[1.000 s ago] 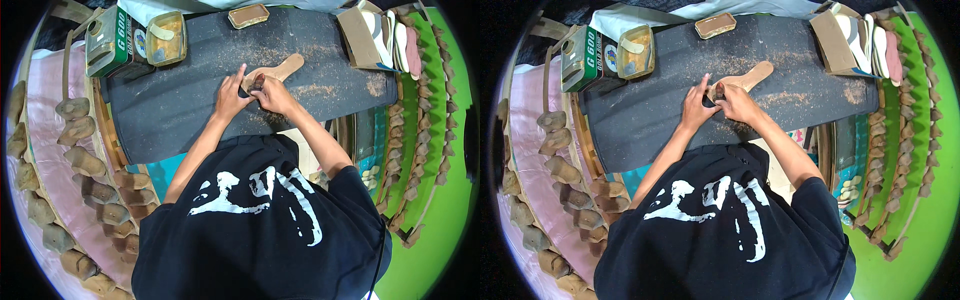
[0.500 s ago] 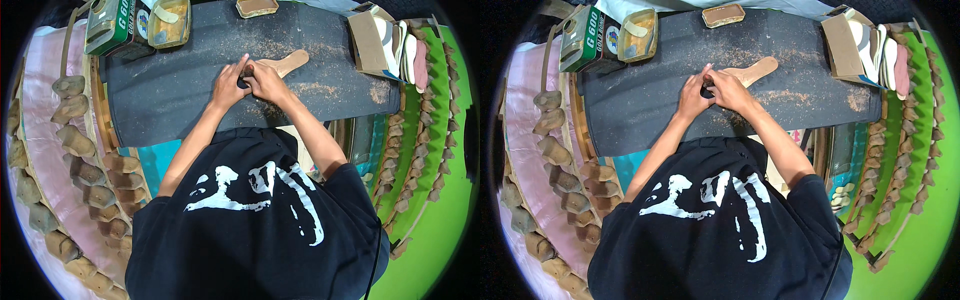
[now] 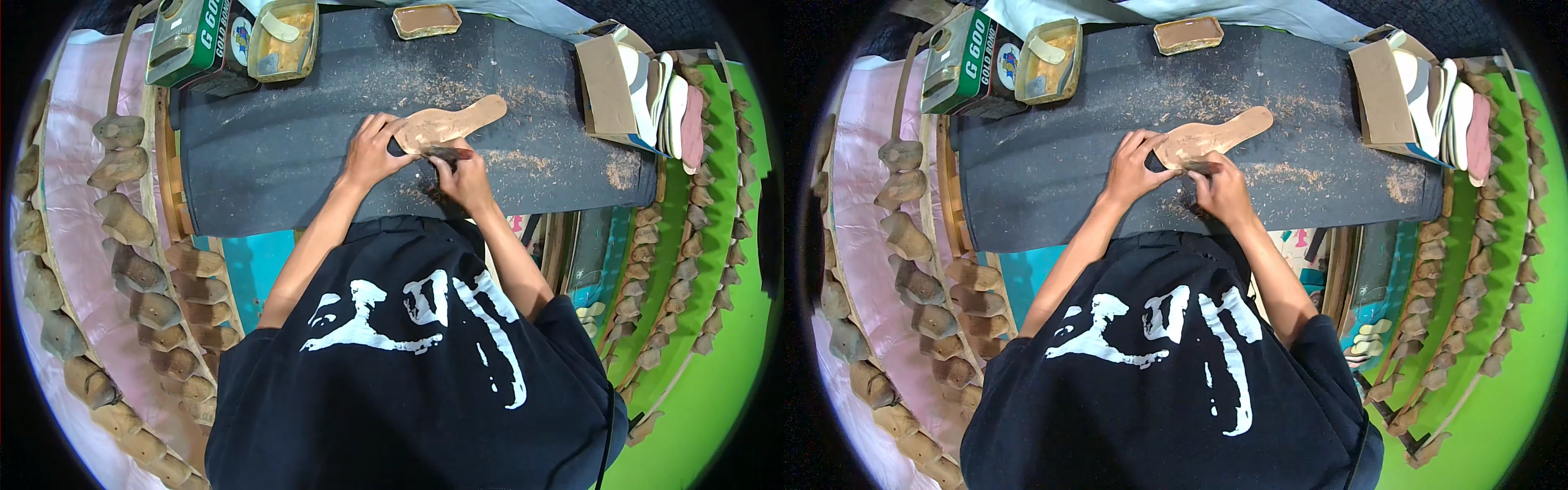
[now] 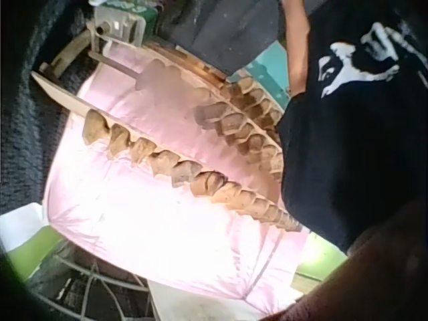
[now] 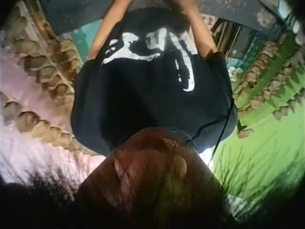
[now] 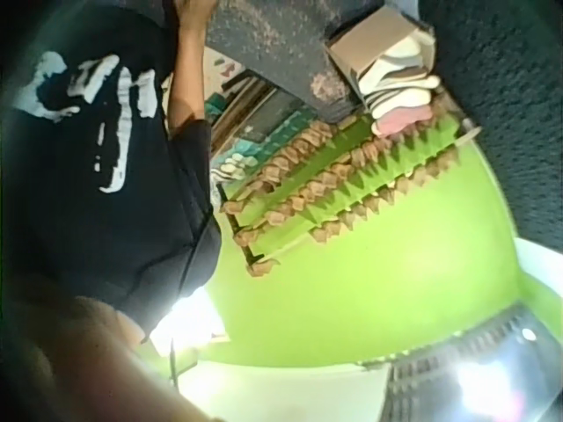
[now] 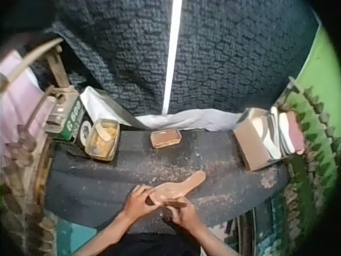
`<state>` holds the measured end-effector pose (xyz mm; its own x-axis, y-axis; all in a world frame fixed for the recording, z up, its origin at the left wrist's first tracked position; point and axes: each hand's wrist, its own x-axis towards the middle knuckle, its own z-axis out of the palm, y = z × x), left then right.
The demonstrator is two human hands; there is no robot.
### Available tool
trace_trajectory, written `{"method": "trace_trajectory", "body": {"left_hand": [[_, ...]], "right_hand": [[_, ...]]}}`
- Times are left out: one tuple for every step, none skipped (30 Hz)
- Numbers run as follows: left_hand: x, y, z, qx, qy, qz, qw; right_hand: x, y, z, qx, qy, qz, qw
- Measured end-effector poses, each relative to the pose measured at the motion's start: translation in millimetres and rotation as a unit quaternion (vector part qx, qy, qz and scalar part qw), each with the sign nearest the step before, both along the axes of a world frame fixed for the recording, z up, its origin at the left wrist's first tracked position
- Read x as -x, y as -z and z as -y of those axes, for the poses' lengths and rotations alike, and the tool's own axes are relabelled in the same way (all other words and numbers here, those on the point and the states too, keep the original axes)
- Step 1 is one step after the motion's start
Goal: The person retrieves shoe insoles from a basket and a box, places them onto a workbench, and applies glue across the surface of the insoles using a brush.
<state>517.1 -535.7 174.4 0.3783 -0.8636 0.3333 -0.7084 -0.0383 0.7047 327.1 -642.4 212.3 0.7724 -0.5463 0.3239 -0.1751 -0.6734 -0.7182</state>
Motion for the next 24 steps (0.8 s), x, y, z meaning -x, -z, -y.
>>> {"method": "trace_trajectory", "body": {"left_hand": [[0.4,-1.5,1.1,0.003,-0.002,0.000,1.000],[0.3,-2.5,1.9,0.002,0.002,0.002,1.000],[-0.4,-3.5,2.4,0.003,0.006,0.000,1.000],[-1.0,-4.7,2.7,0.004,0.011,-0.002,1.000],[-2.3,-3.9,2.7,0.003,0.018,0.000,1.000],[-4.1,-3.4,2.3,0.001,0.023,0.005,1.000],[-5.0,-2.8,2.3,-0.001,0.029,0.011,1.000],[-5.6,-2.5,1.7,-0.002,0.036,0.012,0.999],[-5.7,-2.2,0.9,-0.004,0.028,0.007,1.000],[-5.4,-1.8,-0.4,-0.006,0.019,0.001,1.000],[-4.2,-2.9,-0.1,-0.017,0.013,0.001,1.000],[-4.3,-2.6,0.6,-0.018,0.019,0.002,1.000],[-4.9,-2.1,1.6,-0.010,0.018,0.006,1.000],[-4.0,-0.9,2.2,-0.002,0.020,0.010,1.000],[-3.2,-0.5,3.6,-0.002,0.028,0.010,1.000],[-2.2,-0.3,4.2,-0.003,0.024,0.008,1.000],[-2.5,2.4,4.2,-0.005,0.018,0.006,1.000],[-3.3,3.7,3.3,-0.005,0.024,0.006,1.000],[-4.1,4.9,2.5,-0.004,0.024,0.010,1.000],[-4.8,4.7,3.9,-0.002,0.025,0.013,1.000],[-4.8,3.9,2.8,-0.004,0.027,0.013,1.000],[-4.6,3.2,2.3,-0.006,0.021,0.009,1.000],[-4.2,2.2,1.0,-0.008,0.015,0.005,1.000],[-4.5,0.4,1.0,-0.010,0.016,0.005,1.000]], "right_hand": [[2.3,4.4,0.9,-0.026,0.042,0.014,0.999],[0.9,4.9,-1.4,-0.027,0.047,0.016,0.998],[-3.0,6.4,-5.9,-0.024,0.067,0.024,0.997],[-7.7,7.7,-10.9,-0.021,0.089,0.032,0.995],[-14.7,8.6,-14.8,-0.024,0.082,0.047,0.995],[-18.6,7.0,-17.3,-0.029,0.051,0.059,0.997],[-15.0,6.1,-14.7,-0.018,0.040,0.046,0.998],[-10.3,6.3,-11.7,-0.008,0.028,0.032,0.999],[-5.0,8.1,-7.7,-0.078,0.058,0.068,0.993],[2.3,9.5,-3.5,-0.146,0.086,0.104,0.980],[11.7,-1.9,6.4,-0.111,0.156,0.007,0.981],[14.7,-3.9,15.5,-0.076,0.190,0.025,0.979],[11.8,-4.7,20.5,-0.058,0.215,0.019,0.975],[8.2,-7.2,21.6,-0.039,0.244,0.013,0.969],[2.4,7.4,16.8,-0.036,0.222,0.029,0.974],[-7.0,22.5,7.6,-0.032,0.199,0.046,0.978],[-19.1,15.8,-10.7,-0.070,0.161,0.058,0.983],[-24.4,10.2,-24.2,-0.074,0.119,0.035,0.989],[-22.3,19.7,-25.4,-0.102,0.114,0.043,0.987],[-20.6,28.7,-24.2,-0.130,0.109,0.051,0.984],[-12.6,27.5,-11.6,-0.082,0.132,0.017,0.988],[-0.8,24.5,5.3,-0.033,0.154,-0.017,0.987],[0.7,2.6,16.7,-0.081,0.219,0.010,0.972],[11.6,-2.5,33.2,-0.054,0.257,0.003,0.965]]}}
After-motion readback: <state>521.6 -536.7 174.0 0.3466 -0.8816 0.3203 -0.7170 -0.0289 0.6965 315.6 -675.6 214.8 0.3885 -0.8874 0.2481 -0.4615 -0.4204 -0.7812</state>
